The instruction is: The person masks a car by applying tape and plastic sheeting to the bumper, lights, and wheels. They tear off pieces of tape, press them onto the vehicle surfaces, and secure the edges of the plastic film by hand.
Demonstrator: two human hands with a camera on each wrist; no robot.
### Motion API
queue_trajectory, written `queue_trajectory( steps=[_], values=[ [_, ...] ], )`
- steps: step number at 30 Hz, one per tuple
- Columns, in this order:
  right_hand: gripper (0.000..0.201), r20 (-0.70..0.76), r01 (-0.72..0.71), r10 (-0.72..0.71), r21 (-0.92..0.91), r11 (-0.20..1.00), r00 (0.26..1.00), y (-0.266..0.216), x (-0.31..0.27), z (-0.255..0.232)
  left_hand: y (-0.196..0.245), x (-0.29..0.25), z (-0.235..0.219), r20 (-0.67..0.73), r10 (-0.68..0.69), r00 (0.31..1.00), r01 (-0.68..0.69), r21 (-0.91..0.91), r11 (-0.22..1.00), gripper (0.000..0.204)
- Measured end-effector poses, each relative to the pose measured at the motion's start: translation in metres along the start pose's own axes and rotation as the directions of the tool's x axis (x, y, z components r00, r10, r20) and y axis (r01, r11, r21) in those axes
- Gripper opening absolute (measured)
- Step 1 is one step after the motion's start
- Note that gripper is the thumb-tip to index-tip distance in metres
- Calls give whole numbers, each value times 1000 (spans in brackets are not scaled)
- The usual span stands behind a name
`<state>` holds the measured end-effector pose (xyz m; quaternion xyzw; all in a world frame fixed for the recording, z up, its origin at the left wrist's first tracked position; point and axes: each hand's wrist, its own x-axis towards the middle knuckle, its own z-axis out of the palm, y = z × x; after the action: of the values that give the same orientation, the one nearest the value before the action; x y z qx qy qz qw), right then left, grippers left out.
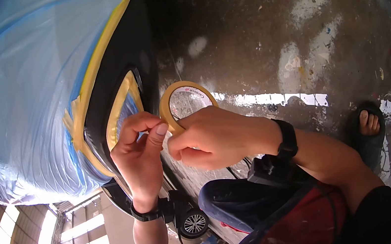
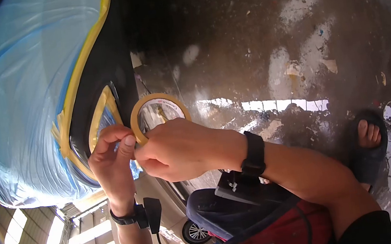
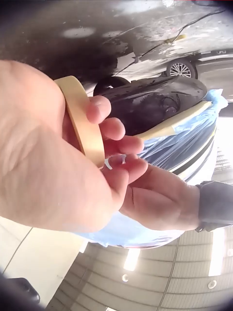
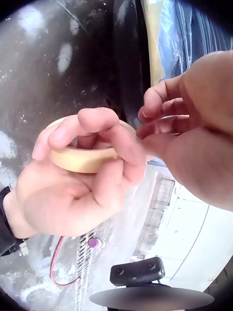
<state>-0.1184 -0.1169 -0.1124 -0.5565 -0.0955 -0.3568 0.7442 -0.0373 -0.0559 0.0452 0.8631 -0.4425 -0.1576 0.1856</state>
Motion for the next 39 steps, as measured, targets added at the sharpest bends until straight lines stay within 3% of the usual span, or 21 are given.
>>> queue_trajectory(
  steps=[2, 3, 5, 6, 8, 10, 12, 13, 14, 15, 16, 18, 19, 20, 22, 24, 26, 27, 28, 30, 39],
  values=[
    [5, -188, 156, -134, 108, 982, 973, -2, -2, -3, 1, -1, -2, -13, -15, 1000, 15, -28, 999, 13],
    [5, -187, 156, -135, 108, 982, 973, -5, -2, -5, 2, -3, -3, -46, -25, 999, 23, -45, 999, 12],
    [9, -315, -3, 73, 217, 976, 946, -10, 0, -9, 4, -5, 2, -107, -25, 994, 14, -101, 995, 12],
    [9, -314, -2, 72, 217, 976, 947, -7, 2, -10, 5, -6, 5, -109, -24, 994, 13, -101, 995, 12],
    [9, -317, 5, -22, -54, 999, 948, 1, 5, -14, 5, -9, 10, -172, 39, 984, -50, -58, 997, 10],
    [9, -297, -46, 14, -98, 994, 955, 2, 6, -17, 4, -10, 14, -183, 65, 981, -69, -12, 998, 8],
    [11, -411, 73, -193, -290, 954, 891, 6, 8, -15, 1, -11, 18, -214, 175, 961, -162, 74, 984, 6],
    [11, -410, 74, -194, -291, 954, 891, 5, 10, -16, -1, -9, 22, -216, 175, 961, -163, 73, 984, 6],
    [14, -466, -92, 142, 128, 987, 873, 3, 12, -19, -3, -6, 27, -274, 306, 912, -296, 81, 952, 5],
    [17, -379, -228, 467, 528, 818, 799, 0, 13, -22, -4, -6, 30, -328, 427, 843, -420, 97, 903, 4],
    [25, -394, -222, 562, 640, 736, 728, 4, 12, -35, 5, -5, 26, -420, 395, 817, -375, 133, 917, 4],
    [39, -437, -215, 490, 541, 813, 754, 9, 7, -49, 24, -5, 19, -375, 268, 887, -281, 19, 959, 7],
    [66, -366, -232, 397, 420, 878, 842, 3, 0, -51, 23, -3, 16, -332, 198, 922, -227, -49, 973, 9],
    [66, -362, -235, 403, 427, 873, 841, 1, -1, -44, 23, -2, 14, -275, 122, 954, -159, -115, 980, 10],
    [76, -407, 41, 92, 308, 951, 909, -2, 4, -31, 22, 1, 12, -246, 59, 967, -97, -147, 984, 13],
    [82, -410, 186, -75, 238, 953, 909, 2, 5, -30, 18, 3, 4, -109, -14, 994, -4, -162, 987, 16],
    [62, -351, 226, -268, -157, 961, 897, 9, 4, -30, 20, 4, 3, -97, -52, 994, 32, -194, 980, 18],
    [39, -446, 262, -305, -157, 952, 841, 6, 7, -25, 21, 4, 2, -60, -79, 995, 65, -205, 977, 18],
    [39, -445, 263, -305, -156, 952, 842, 7, 9, -24, 22, 4, 0, -24, -108, 994, 100, -215, 972, 18],
    [32, -430, 387, -448, -226, 894, 784, 11, 12, -23, 23, 5, -2, -13, -121, 993, 115, -217, 969, 17],
    [17, -396, 403, -463, -228, 886, 793, 4, 9, -18, 23, 3, -9, 43, -167, 985, 173, -214, 961, 18]
  ],
)
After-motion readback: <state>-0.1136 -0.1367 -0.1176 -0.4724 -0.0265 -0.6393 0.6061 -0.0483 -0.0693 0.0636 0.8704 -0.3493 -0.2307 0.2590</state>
